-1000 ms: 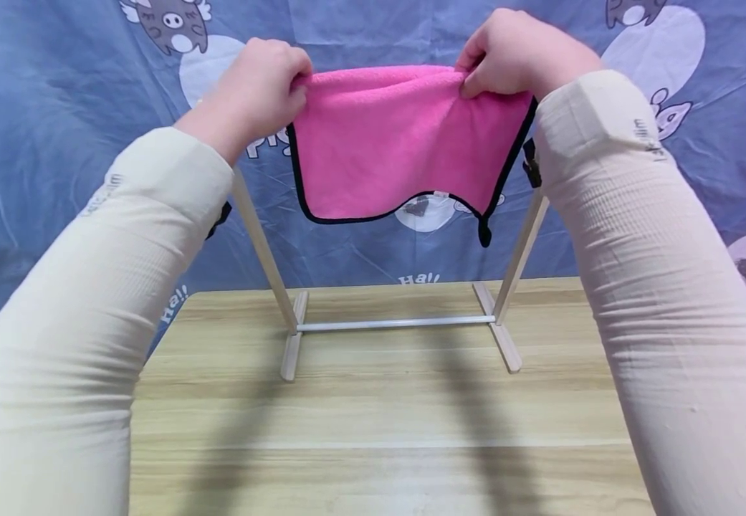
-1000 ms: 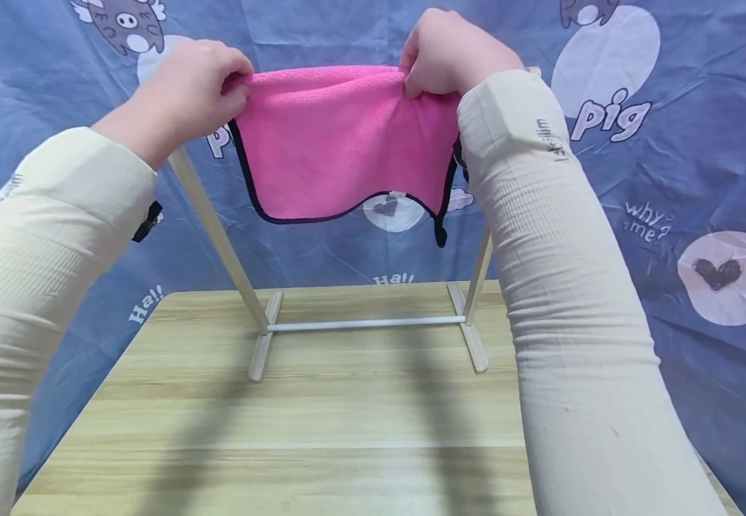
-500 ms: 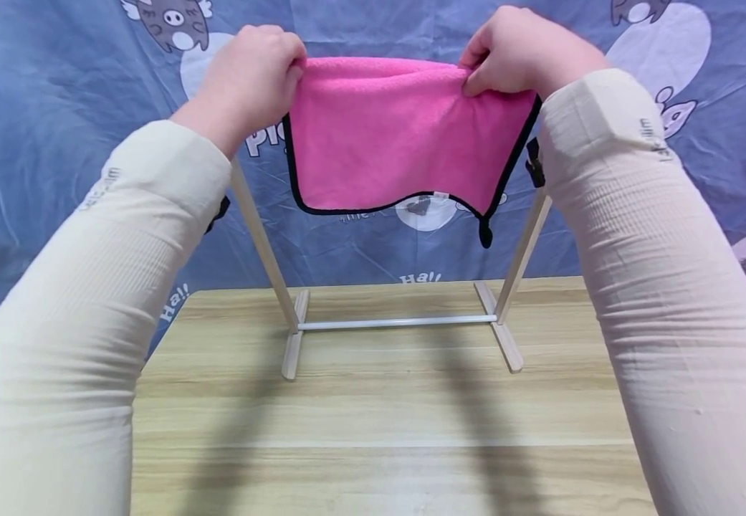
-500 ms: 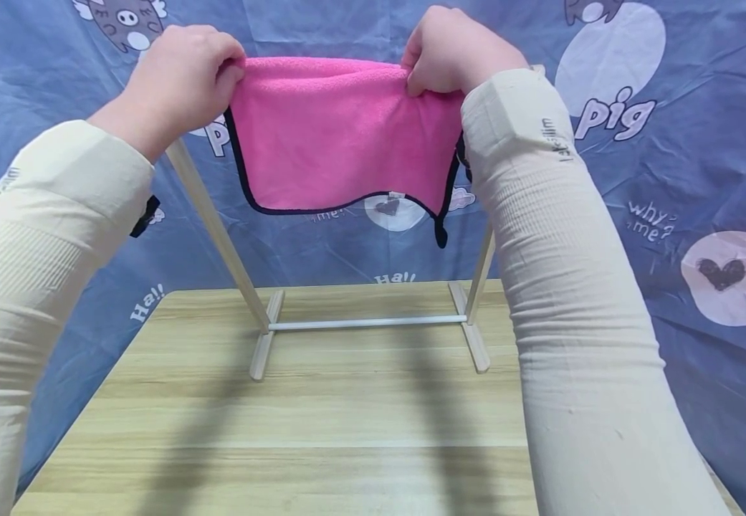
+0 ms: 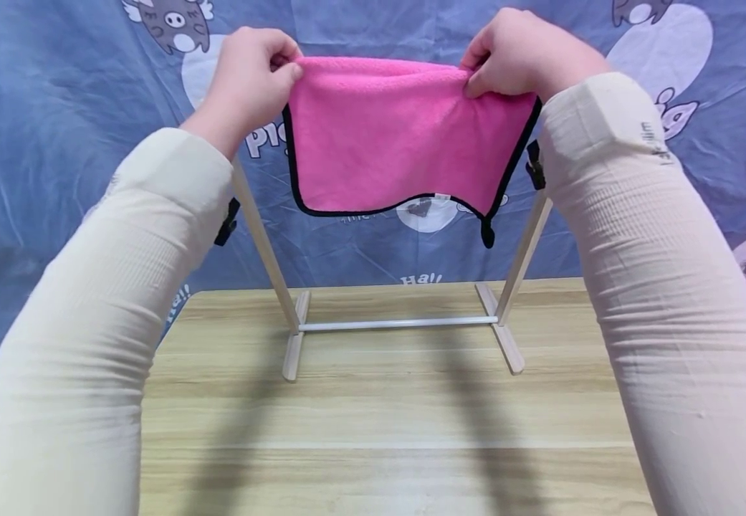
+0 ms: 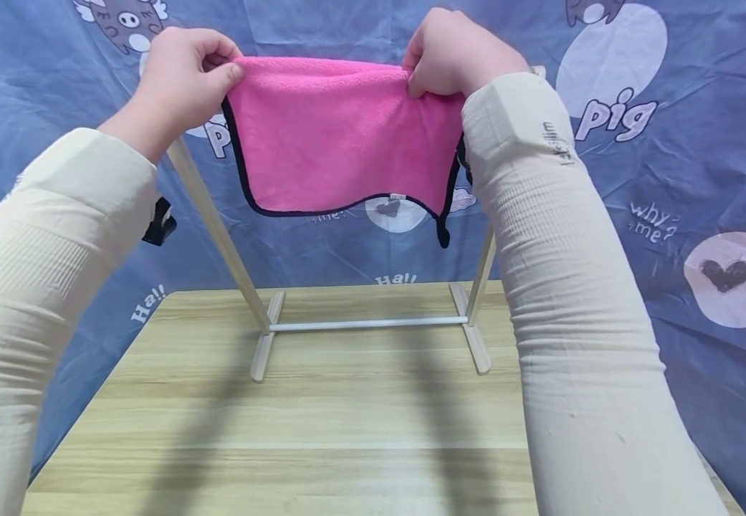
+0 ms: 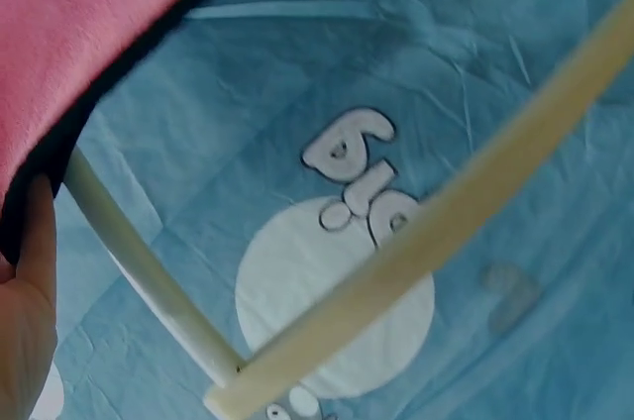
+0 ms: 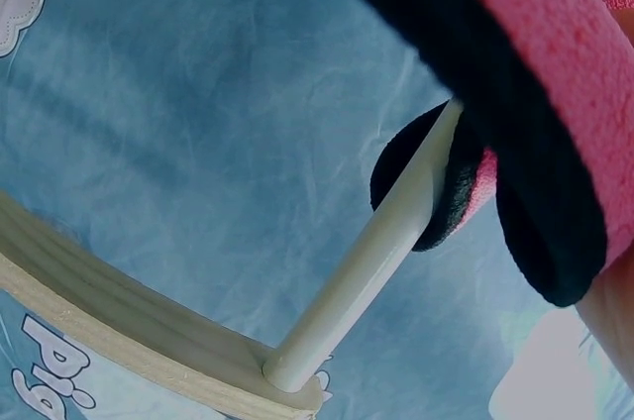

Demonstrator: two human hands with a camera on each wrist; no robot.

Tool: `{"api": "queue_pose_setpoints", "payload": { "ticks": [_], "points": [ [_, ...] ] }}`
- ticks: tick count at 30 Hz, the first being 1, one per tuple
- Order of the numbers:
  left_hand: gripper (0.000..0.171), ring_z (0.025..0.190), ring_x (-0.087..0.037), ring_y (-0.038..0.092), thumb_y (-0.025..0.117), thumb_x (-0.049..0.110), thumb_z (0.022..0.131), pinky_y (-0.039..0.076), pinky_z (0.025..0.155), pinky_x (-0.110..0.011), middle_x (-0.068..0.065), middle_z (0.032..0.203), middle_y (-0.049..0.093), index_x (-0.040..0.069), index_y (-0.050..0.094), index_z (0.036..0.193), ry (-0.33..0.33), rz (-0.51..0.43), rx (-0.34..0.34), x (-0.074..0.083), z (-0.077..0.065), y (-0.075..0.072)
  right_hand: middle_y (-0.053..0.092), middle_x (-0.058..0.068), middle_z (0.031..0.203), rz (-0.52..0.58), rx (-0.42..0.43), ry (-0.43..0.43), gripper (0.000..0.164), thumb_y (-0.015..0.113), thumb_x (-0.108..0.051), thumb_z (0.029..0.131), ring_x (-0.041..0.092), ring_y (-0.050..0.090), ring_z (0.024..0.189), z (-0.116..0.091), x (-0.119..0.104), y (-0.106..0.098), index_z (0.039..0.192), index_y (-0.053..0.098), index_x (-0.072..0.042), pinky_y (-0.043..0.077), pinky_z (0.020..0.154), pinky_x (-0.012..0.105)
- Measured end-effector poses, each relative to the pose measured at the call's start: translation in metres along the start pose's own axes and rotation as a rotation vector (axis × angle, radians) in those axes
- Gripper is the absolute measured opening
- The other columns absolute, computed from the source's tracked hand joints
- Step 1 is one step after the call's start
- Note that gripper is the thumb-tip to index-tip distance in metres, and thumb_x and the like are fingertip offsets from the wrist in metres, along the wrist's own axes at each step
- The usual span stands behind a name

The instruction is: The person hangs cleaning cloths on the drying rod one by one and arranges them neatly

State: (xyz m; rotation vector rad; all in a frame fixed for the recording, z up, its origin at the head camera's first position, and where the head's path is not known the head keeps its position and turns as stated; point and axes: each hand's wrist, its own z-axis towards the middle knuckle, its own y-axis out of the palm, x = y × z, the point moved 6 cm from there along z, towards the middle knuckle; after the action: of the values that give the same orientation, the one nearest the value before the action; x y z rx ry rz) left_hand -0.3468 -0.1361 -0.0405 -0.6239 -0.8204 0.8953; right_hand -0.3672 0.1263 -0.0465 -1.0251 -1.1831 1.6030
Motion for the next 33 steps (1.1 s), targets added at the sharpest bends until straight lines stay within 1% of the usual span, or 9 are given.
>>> {"api": "queue_pose_setpoints", "payload": {
  "ticks": [6, 10, 13, 18, 22, 25, 28, 31, 33],
  "points": [
    [0.012, 0.075, -0.001, 0.043, 0.049, 0.022, 0.094, 0.037, 0.070, -0.019, 0.012, 0.079, 0.046, 0.017, 0.060, 0.090, -0.141, -0.193, 0.012, -0.003, 0.001, 0.001, 0.055, 0.011, 0.109, 0.001, -0.007, 0.005, 0.032, 0.053, -0.023, 0.090, 0.021, 0.044, 0.091, -0.001, 0.000, 0.000, 0.118, 0.060, -0.010, 0.041, 0.070, 0.031],
    [0.018, 0.076, -0.001, 0.043, 0.050, 0.018, 0.094, 0.037, 0.072, -0.018, 0.011, 0.078, 0.045, 0.023, 0.053, 0.077, -0.184, -0.285, 0.029, -0.003, 0.002, 0.000, 0.055, 0.011, 0.109, 0.001, 0.000, 0.011, 0.032, 0.054, -0.023, 0.090, 0.021, 0.045, 0.090, -0.002, 0.000, 0.000, 0.119, 0.060, -0.010, 0.042, 0.068, 0.031],
    [0.020, 0.077, -0.002, 0.042, 0.049, 0.018, 0.095, 0.038, 0.073, -0.018, 0.009, 0.080, 0.045, 0.023, 0.051, 0.076, -0.205, -0.337, 0.038, -0.003, 0.002, 0.000, 0.055, 0.010, 0.109, 0.008, -0.001, 0.012, 0.033, 0.054, -0.024, 0.090, 0.021, 0.046, 0.088, -0.002, 0.000, -0.001, 0.119, 0.060, -0.010, 0.043, 0.067, 0.031],
    [0.016, 0.080, -0.003, 0.042, 0.045, 0.020, 0.096, 0.039, 0.073, -0.021, 0.010, 0.084, 0.042, 0.022, 0.048, 0.080, -0.209, -0.300, 0.023, 0.000, 0.001, 0.002, 0.059, -0.002, 0.086, -0.020, -0.003, -0.003, 0.031, 0.057, -0.022, 0.088, 0.018, 0.046, 0.084, 0.000, 0.001, -0.004, 0.116, 0.062, -0.010, 0.042, 0.062, 0.026],
    [0.016, 0.085, -0.002, 0.042, 0.043, 0.021, 0.096, 0.040, 0.077, -0.022, 0.011, 0.088, 0.042, 0.024, 0.045, 0.080, -0.198, -0.239, 0.019, 0.004, 0.002, 0.002, 0.055, -0.012, 0.070, -0.033, -0.008, -0.011, 0.030, 0.058, -0.021, 0.087, 0.017, 0.045, 0.083, 0.001, 0.001, -0.005, 0.114, 0.064, -0.010, 0.040, 0.059, 0.024],
    [0.016, 0.088, -0.001, 0.042, 0.041, 0.022, 0.096, 0.042, 0.079, -0.021, 0.012, 0.089, 0.041, 0.025, 0.044, 0.081, -0.170, -0.194, 0.027, 0.008, 0.003, 0.000, 0.054, -0.011, 0.071, -0.029, -0.011, -0.008, 0.030, 0.058, -0.021, 0.087, 0.017, 0.045, 0.083, 0.001, 0.002, -0.005, 0.114, 0.064, -0.010, 0.040, 0.060, 0.024],
    [0.018, 0.091, -0.001, 0.043, 0.039, 0.021, 0.097, 0.042, 0.079, -0.021, 0.013, 0.088, 0.039, 0.025, 0.042, 0.080, -0.108, -0.133, 0.036, 0.011, 0.003, 0.000, 0.053, -0.012, 0.070, -0.028, -0.013, -0.005, 0.030, 0.058, -0.022, 0.087, 0.017, 0.045, 0.084, 0.002, 0.003, -0.004, 0.114, 0.064, -0.010, 0.040, 0.061, 0.026],
    [0.016, 0.101, -0.009, 0.045, 0.037, 0.015, 0.096, 0.043, 0.085, -0.022, 0.008, 0.093, 0.041, 0.016, 0.046, 0.084, 0.011, -0.029, 0.043, 0.016, 0.003, 0.000, 0.054, -0.011, 0.071, -0.028, -0.015, -0.005, 0.030, 0.058, -0.022, 0.087, 0.018, 0.044, 0.085, 0.003, 0.004, -0.004, 0.114, 0.064, -0.010, 0.040, 0.063, 0.027],
    [0.014, 0.109, -0.017, 0.043, 0.036, 0.010, 0.094, 0.039, 0.094, -0.026, -0.002, 0.101, 0.044, 0.006, 0.048, 0.088, 0.139, 0.041, 0.048, 0.020, 0.003, 0.001, 0.056, -0.007, 0.075, -0.027, -0.013, -0.001, 0.030, 0.057, -0.022, 0.087, 0.018, 0.044, 0.086, 0.003, 0.003, -0.004, 0.114, 0.064, -0.010, 0.041, 0.062, 0.027]
  ]
}}
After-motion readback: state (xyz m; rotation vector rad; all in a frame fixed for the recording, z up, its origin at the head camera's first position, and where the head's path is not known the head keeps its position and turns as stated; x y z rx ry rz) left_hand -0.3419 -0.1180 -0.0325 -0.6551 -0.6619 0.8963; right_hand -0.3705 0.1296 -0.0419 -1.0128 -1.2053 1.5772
